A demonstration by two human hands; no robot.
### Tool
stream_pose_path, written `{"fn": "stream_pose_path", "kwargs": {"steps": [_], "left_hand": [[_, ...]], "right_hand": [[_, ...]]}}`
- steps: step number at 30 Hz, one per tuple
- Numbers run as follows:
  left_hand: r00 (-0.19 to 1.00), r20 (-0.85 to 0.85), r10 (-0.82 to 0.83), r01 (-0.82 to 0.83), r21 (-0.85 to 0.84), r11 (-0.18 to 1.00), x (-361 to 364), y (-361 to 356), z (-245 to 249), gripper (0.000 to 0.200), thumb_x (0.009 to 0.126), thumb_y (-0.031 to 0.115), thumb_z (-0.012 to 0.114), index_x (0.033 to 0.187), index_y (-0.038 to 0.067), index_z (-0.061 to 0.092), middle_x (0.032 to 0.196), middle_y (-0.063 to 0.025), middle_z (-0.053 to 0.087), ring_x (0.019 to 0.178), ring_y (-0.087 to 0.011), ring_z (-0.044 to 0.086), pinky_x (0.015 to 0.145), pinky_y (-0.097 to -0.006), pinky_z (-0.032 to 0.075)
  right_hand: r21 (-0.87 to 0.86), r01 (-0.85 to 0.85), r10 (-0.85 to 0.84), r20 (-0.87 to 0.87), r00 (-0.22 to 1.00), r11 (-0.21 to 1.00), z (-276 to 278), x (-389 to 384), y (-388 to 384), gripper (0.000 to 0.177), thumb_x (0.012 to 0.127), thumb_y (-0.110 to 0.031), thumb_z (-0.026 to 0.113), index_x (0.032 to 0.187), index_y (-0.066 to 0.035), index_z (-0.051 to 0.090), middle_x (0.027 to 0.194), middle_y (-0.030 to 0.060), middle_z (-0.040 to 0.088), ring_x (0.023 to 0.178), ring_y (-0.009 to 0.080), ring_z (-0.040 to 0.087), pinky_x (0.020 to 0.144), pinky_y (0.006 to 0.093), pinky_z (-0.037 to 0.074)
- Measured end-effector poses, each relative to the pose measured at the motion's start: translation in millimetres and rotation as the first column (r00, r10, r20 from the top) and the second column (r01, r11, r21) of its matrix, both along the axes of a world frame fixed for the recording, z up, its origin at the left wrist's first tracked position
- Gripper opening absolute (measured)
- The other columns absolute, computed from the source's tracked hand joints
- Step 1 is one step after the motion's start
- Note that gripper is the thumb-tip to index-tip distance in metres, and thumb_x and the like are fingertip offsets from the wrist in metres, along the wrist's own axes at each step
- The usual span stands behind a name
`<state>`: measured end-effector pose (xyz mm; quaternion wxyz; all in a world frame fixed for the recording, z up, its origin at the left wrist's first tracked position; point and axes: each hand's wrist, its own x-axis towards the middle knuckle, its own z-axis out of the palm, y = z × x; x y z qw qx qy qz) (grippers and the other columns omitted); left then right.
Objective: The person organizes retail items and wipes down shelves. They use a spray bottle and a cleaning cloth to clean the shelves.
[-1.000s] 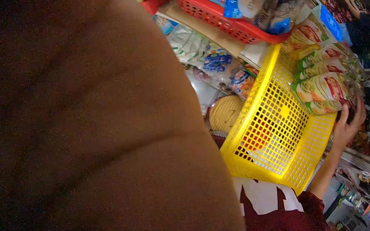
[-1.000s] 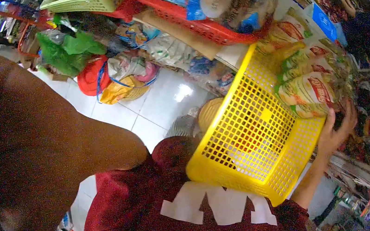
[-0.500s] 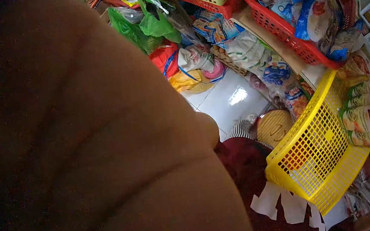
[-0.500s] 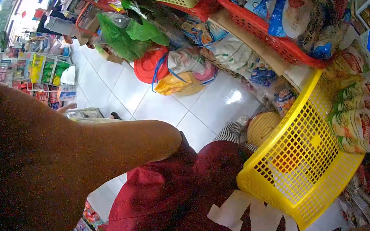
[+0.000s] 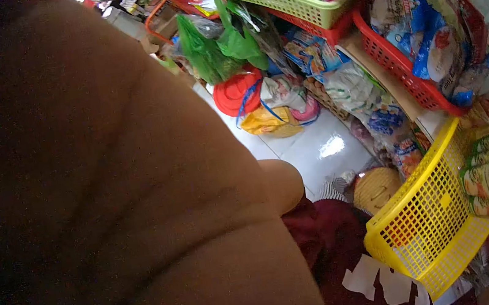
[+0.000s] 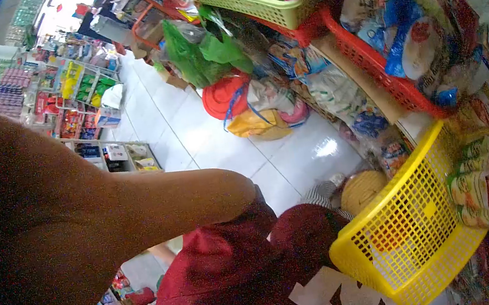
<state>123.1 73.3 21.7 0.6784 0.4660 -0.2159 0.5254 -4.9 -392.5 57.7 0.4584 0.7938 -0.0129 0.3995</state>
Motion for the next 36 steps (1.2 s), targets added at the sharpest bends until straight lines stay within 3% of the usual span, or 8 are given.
{"fn": "stream_pose_path", "kwargs": {"steps": [2, 5, 11, 17, 29, 33, 36], "left_hand": [[1.000, 0.008, 0.003, -0.003, -0.001, 1.000, 0, 4, 6, 0.032, 0.085, 0.016, 0.046, 0.113, 0.001, 0.040, 0.113, -0.0110, 0.042, 0.104, -0.0241, 0.041, 0.091, -0.0375, 0.031], [1.000, 0.013, -0.001, 0.001, -0.004, 1.000, 2, 6, 9, 0.031, 0.085, 0.016, 0.046, 0.112, 0.001, 0.041, 0.112, -0.0110, 0.043, 0.103, -0.0238, 0.042, 0.091, -0.0370, 0.032], [1.000, 0.030, -0.002, 0.003, -0.022, 1.000, 5, 7, 15, 0.029, 0.086, 0.014, 0.046, 0.110, 0.000, 0.042, 0.110, -0.0111, 0.044, 0.101, -0.0232, 0.043, 0.090, -0.0359, 0.033], [0.997, 0.072, 0.025, -0.022, -0.050, 0.999, 6, 7, 23, 0.027, 0.086, 0.013, 0.046, 0.108, -0.001, 0.043, 0.107, -0.0112, 0.046, 0.099, -0.0226, 0.044, 0.089, -0.0348, 0.034], [0.954, 0.212, 0.211, -0.187, -0.127, 0.974, 5, -14, 75, 0.024, 0.086, 0.011, 0.045, 0.105, -0.003, 0.044, 0.102, -0.0114, 0.049, 0.095, -0.0214, 0.047, 0.086, -0.0327, 0.035], [0.954, 0.151, 0.259, -0.234, -0.165, 0.958, 20, -67, 75, 0.022, 0.086, 0.010, 0.045, 0.104, -0.004, 0.045, 0.101, -0.0114, 0.050, 0.094, -0.0210, 0.048, 0.086, -0.0320, 0.036], [0.982, -0.033, 0.186, -0.188, -0.148, 0.971, 62, -124, 47, 0.022, 0.086, 0.009, 0.044, 0.103, -0.004, 0.046, 0.100, -0.0115, 0.050, 0.093, -0.0207, 0.049, 0.085, -0.0315, 0.037]], "right_hand": [[-0.002, -0.049, 0.049, 0.007, 0.999, 0.999, 0, 2, -2, 0.057, 0.084, -0.054, 0.044, 0.112, -0.005, 0.052, 0.110, 0.0123, 0.052, 0.111, 0.0325, 0.041, 0.094, 0.0469, 0.030], [0.045, 0.016, -0.020, 0.084, 0.996, 0.999, -9, 5, -3, 0.058, 0.085, -0.055, 0.042, 0.110, -0.004, 0.052, 0.107, 0.0134, 0.053, 0.109, 0.0330, 0.042, 0.093, 0.0466, 0.030], [0.047, -0.105, 0.097, 0.150, 0.984, 0.993, -14, 11, -2, 0.059, 0.085, -0.055, 0.040, 0.108, -0.002, 0.052, 0.105, 0.0141, 0.052, 0.106, 0.0325, 0.043, 0.091, 0.0459, 0.029], [0.050, -0.064, 0.057, 0.130, 0.990, 0.997, -14, 9, 0, 0.061, 0.085, -0.057, 0.039, 0.109, -0.002, 0.051, 0.107, 0.0141, 0.051, 0.106, 0.0328, 0.043, 0.090, 0.0455, 0.029], [0.120, -0.115, 0.095, 0.165, 0.982, 0.986, -17, 4, -5, 0.058, 0.087, -0.052, 0.036, 0.108, 0.000, 0.053, 0.106, 0.0157, 0.052, 0.105, 0.0336, 0.044, 0.088, 0.0463, 0.031], [0.174, -0.114, 0.088, 0.147, 0.985, 0.978, -23, -4, -18, 0.051, 0.089, -0.043, 0.036, 0.113, 0.000, 0.049, 0.112, 0.0162, 0.050, 0.109, 0.0319, 0.043, 0.091, 0.0433, 0.032], [0.225, -0.128, 0.101, 0.128, 0.987, 0.966, -26, -9, -29, 0.046, 0.091, -0.036, 0.036, 0.116, 0.001, 0.047, 0.116, 0.0166, 0.048, 0.112, 0.0307, 0.042, 0.093, 0.0411, 0.033]]}}
